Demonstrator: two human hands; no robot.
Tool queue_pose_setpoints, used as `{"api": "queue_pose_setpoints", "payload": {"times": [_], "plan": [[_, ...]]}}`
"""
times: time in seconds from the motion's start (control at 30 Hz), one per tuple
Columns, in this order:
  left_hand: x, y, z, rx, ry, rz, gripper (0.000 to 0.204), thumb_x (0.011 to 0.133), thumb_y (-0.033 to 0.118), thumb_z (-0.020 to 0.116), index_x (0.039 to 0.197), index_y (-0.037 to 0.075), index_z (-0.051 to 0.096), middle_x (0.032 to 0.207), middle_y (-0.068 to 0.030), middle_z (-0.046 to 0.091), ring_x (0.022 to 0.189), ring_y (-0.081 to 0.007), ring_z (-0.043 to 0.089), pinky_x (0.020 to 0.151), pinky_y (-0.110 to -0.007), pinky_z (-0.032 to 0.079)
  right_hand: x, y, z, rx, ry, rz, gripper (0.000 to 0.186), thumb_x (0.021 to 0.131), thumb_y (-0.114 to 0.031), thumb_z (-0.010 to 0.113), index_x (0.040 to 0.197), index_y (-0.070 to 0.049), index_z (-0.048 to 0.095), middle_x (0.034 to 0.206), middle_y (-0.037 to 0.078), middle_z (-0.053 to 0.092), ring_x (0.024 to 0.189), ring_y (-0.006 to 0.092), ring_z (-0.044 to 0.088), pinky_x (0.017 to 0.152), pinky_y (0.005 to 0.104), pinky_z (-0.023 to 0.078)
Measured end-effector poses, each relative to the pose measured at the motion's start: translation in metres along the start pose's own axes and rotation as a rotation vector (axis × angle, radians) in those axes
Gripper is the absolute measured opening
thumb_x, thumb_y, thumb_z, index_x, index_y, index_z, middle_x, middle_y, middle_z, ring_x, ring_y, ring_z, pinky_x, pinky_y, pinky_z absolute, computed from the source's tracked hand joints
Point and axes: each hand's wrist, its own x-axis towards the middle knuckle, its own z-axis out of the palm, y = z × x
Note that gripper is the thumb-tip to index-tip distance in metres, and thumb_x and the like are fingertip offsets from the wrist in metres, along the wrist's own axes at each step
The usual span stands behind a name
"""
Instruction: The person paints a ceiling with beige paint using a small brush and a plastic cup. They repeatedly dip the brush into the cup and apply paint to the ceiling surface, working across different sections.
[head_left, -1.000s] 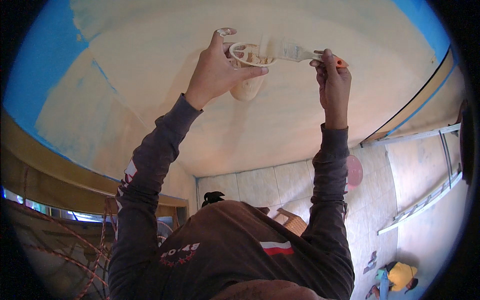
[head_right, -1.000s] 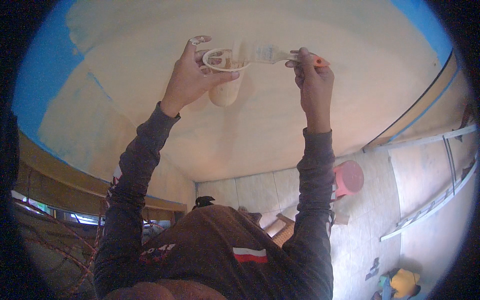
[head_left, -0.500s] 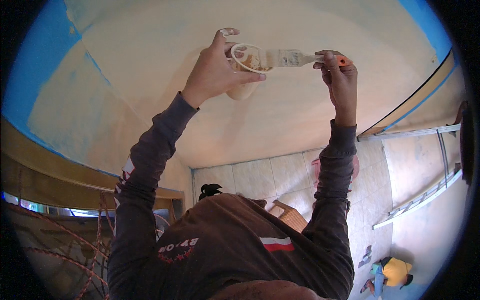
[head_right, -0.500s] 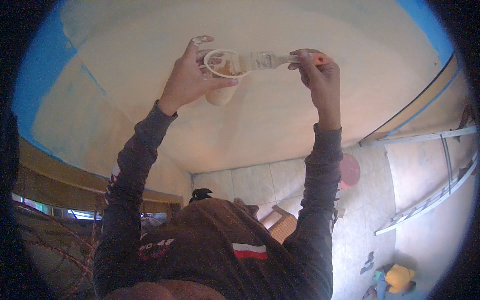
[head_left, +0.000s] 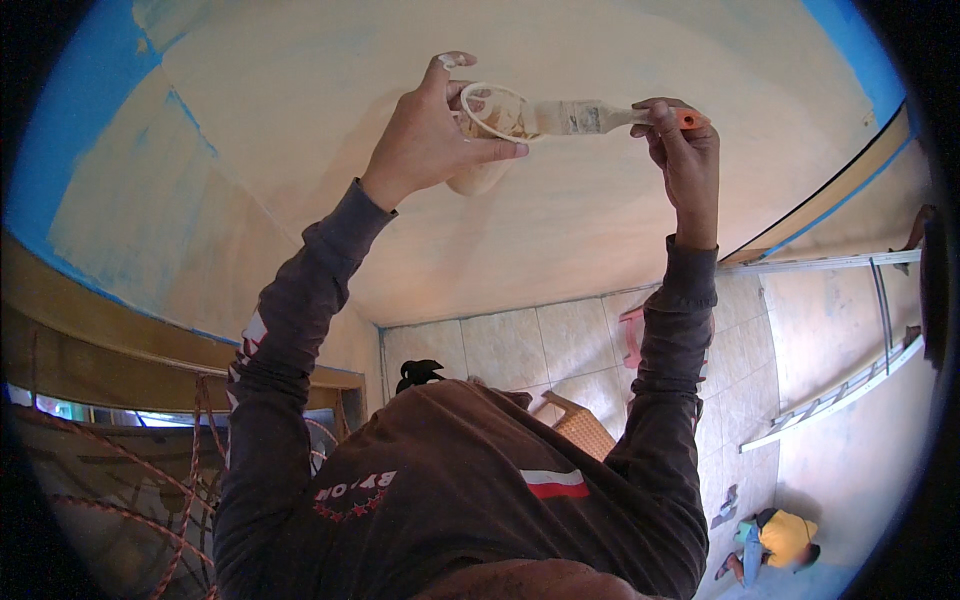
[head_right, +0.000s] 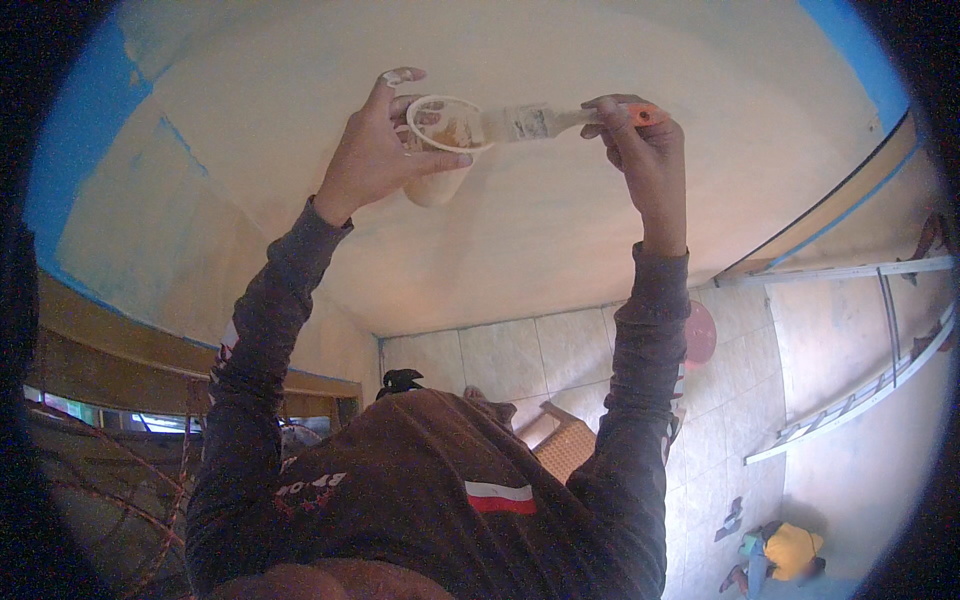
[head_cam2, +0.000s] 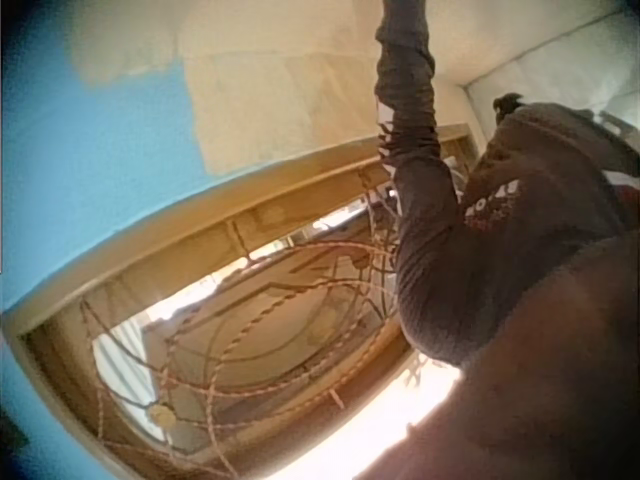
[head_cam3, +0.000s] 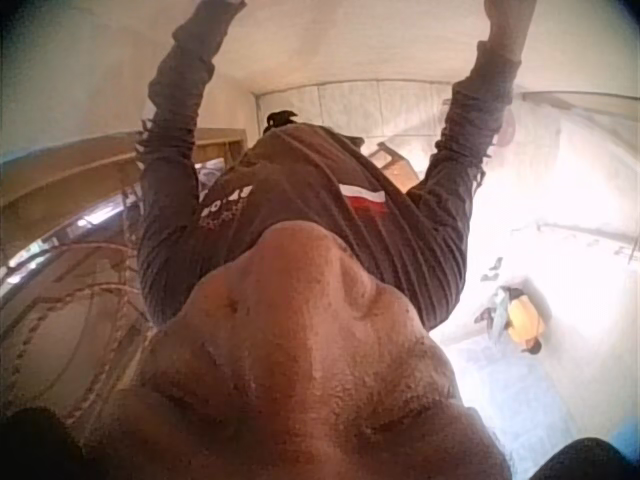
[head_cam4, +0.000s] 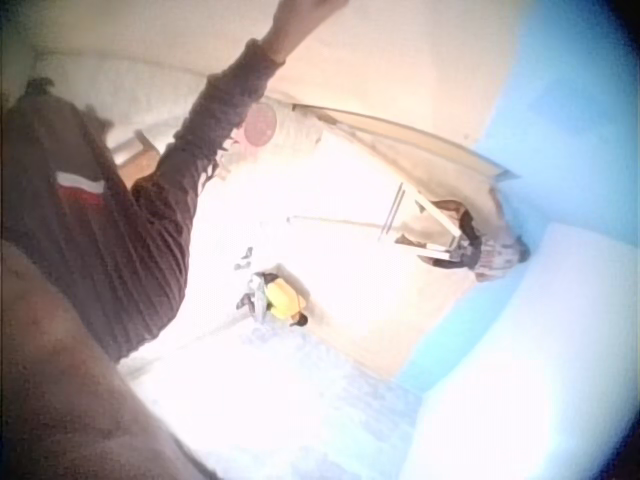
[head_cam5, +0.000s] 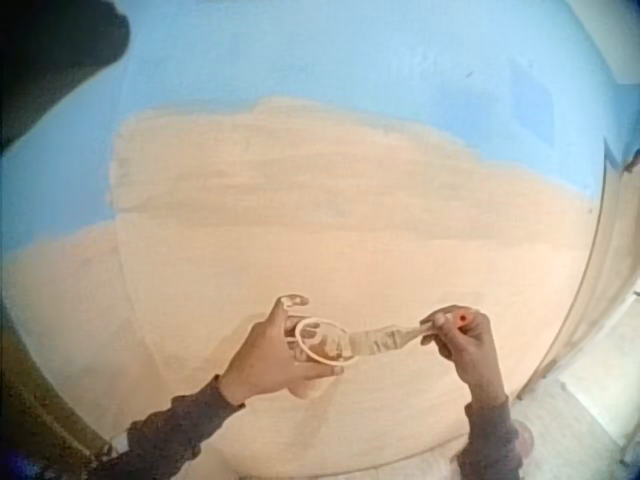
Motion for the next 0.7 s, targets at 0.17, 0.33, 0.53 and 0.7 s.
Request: {"api": "queue_pose_setpoints", "payload": {"times": [0.17, 0.33, 0.53, 0.7], "plan": [[-0.003, 0.001, -0.002, -0.013, 0.017, 0.007, 0.099, 0.068, 0.03, 0.098, 0.143, 0.004, 0.039, 0.125, -0.0243, 0.068, 0.119, -0.0311, 0.068, 0.101, -0.043, 0.058, 0.0, -0.007, 0.004, -0.006, -0.009, 0.02, 0.028, 0.101, -0.031, 0.07, 0.105, -0.003, 0.075, 0.077, 0.004, 0.072, 0.058, 0.0012, 0.047, 0.048, 0.0177, 0.034], [-0.007, -0.001, -0.004, -0.029, 0.024, -0.006, 0.099, 0.068, 0.03, 0.099, 0.143, 0.004, 0.039, 0.125, -0.0248, 0.068, 0.119, -0.0316, 0.068, 0.101, -0.043, 0.057, 0.001, -0.008, 0.008, -0.026, -0.011, 0.03, 0.028, 0.101, -0.031, 0.07, 0.105, -0.003, 0.075, 0.077, 0.004, 0.072, 0.058, 0.0012, 0.048, 0.049, 0.0174, 0.034], [-0.008, -0.003, -0.004, -0.065, 0.046, 0.01, 0.1, 0.067, 0.03, 0.099, 0.143, 0.003, 0.039, 0.125, -0.0262, 0.068, 0.118, -0.0317, 0.069, 0.101, -0.043, 0.057, 0.002, -0.009, 0.01, 0.016, -0.024, 0.016, 0.028, 0.102, -0.03, 0.069, 0.105, -0.003, 0.075, 0.077, 0.004, 0.072, 0.057, 0.001, 0.047, 0.048, 0.0171, 0.033], [-0.011, -0.002, -0.007, -0.084, 0.07, 0.045, 0.1, 0.068, 0.032, 0.098, 0.142, 0.002, 0.039, 0.126, -0.0269, 0.067, 0.118, -0.0315, 0.069, 0.1, -0.043, 0.058, 0.004, -0.012, 0.022, 0.037, 0.047, -0.01, 0.029, 0.103, -0.03, 0.067, 0.107, -0.002, 0.075, 0.078, 0.004, 0.072, 0.056, 0.0005, 0.046, 0.046, 0.0171, 0.031]]}}
